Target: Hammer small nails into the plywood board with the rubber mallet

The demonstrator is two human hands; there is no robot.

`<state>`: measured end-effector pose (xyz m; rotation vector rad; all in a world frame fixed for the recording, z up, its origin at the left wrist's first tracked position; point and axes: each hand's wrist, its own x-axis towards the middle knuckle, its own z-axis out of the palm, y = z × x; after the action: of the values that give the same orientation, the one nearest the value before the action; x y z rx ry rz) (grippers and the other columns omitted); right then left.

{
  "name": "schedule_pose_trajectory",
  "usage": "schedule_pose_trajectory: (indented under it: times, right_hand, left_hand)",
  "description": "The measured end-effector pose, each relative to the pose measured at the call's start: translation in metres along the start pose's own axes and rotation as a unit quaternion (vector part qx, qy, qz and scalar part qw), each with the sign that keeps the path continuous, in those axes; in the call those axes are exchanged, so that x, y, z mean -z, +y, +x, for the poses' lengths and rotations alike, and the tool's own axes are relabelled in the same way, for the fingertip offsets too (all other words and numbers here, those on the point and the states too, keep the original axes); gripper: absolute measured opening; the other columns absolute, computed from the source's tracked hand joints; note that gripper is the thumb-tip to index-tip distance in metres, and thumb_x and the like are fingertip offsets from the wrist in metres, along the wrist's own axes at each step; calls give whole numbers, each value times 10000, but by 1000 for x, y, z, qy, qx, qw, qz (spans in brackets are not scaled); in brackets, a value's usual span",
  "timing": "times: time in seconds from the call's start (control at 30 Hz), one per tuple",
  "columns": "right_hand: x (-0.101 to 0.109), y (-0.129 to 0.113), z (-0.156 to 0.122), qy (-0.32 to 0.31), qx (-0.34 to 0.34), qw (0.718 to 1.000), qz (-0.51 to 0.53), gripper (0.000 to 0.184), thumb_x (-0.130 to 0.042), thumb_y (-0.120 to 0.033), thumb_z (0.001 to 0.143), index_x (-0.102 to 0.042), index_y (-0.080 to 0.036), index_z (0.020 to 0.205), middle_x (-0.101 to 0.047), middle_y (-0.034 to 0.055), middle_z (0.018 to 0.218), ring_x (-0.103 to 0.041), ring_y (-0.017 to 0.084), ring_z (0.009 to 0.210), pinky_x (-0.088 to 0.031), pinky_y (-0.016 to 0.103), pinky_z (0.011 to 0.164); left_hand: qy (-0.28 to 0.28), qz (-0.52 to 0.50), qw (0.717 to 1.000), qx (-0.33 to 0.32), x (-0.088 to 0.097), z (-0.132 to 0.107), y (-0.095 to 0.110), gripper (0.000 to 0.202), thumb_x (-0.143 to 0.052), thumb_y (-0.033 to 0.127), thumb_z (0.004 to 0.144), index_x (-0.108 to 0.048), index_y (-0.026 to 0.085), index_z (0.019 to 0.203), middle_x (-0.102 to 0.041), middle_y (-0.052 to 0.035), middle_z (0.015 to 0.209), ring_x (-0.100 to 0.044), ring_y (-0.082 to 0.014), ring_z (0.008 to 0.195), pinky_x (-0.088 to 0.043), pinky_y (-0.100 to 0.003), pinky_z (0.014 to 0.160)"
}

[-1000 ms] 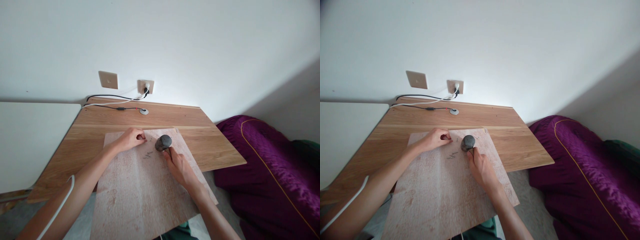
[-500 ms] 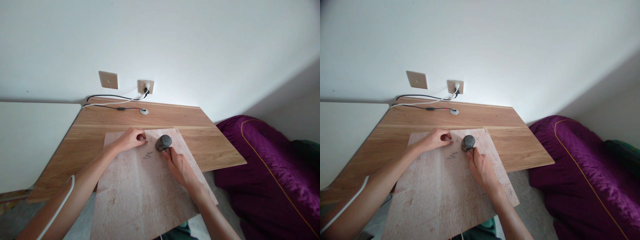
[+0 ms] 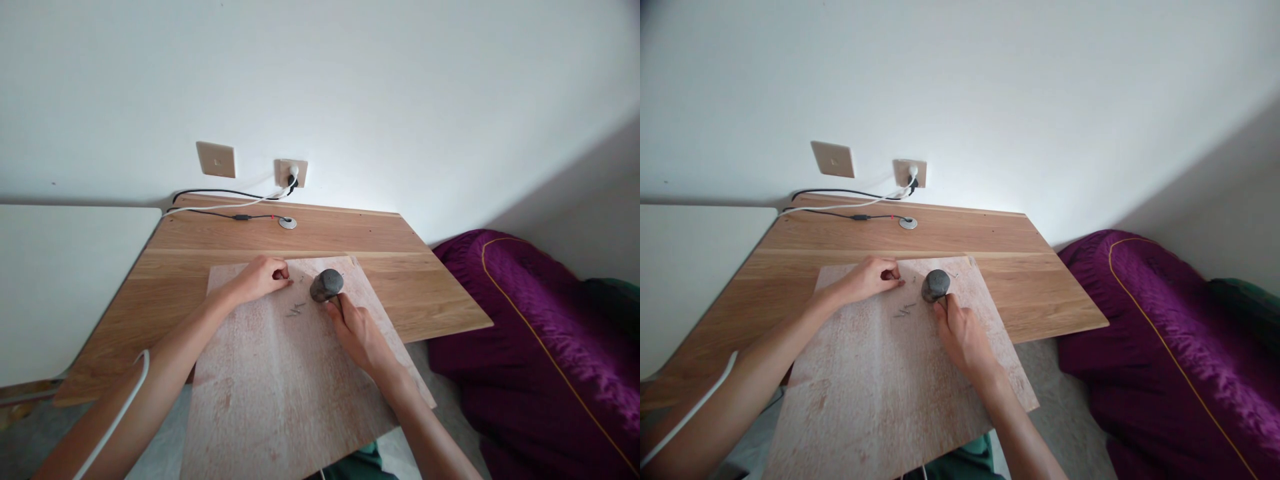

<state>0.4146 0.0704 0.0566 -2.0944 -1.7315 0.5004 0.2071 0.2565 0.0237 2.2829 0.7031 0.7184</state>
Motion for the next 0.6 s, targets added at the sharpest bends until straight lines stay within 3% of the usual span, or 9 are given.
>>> schedule_pose_trajectory:
  times: [0.6]
  right_hand:
    - [0,-1,1,-2,0,1000,-9,247,-378,-336,1103,-588,-216,1052,-680,47,710,-656,229,650,-284,293,559]
  left_hand:
    - [-24,0,1000,16,2,1,2,88,-725,135,808,-705,167,729,-649,19,651,-575,-126,601,-375,-248,600]
